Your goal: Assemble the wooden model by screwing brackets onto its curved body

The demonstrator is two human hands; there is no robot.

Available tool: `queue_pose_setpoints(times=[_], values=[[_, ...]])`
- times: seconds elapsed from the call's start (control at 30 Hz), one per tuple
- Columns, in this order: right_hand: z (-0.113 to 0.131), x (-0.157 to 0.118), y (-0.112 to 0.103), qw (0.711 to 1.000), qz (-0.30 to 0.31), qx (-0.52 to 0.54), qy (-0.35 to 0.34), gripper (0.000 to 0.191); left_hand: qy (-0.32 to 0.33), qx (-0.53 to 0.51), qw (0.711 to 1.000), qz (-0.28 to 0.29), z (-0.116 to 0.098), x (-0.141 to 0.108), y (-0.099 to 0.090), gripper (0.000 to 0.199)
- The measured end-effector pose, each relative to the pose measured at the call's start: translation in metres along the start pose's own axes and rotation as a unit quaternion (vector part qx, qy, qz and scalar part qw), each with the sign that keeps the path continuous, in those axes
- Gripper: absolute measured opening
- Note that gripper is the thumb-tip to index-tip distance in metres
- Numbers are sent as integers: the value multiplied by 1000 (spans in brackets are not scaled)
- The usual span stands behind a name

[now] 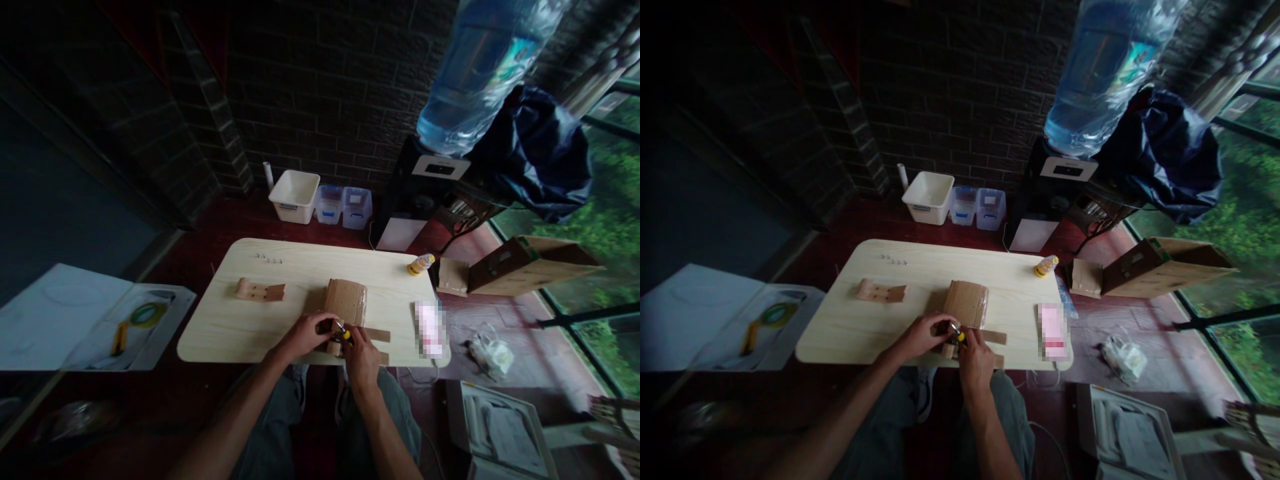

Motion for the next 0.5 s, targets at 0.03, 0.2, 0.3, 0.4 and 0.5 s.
queue_pose_setpoints(times=[0.03, 0.2, 0.3, 0.4, 0.5], values=[[1, 0, -1, 1000, -5, 3, -3, 39, 0, -1, 1000, 0, 0, 0, 0, 37], [5, -1, -9, 999, -23, 41, -13, 39, -5, -11, 1000, -2, -3, -3, -2, 35], [8, 0, -14, 997, -19, 71, -16, 30, -9, -17, 1000, -1, -4, -3, -2, 34], [8, 2, -18, 996, -20, 92, -8, 27, -10, -23, 1000, 0, -3, -4, -2, 33], [7, 3, -20, 994, -16, 104, -1, 26, -11, -29, 1000, 0, -1, -4, -2, 35]])
Point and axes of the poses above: each hand's wrist, its own x-axis towards the middle knuckle, its own y-axis out of the palm, z = x × y, the point moved 9 cm from there along x, towards the middle knuckle, and after that the axes turned 2 degrees about z, right-handed, at the moved point
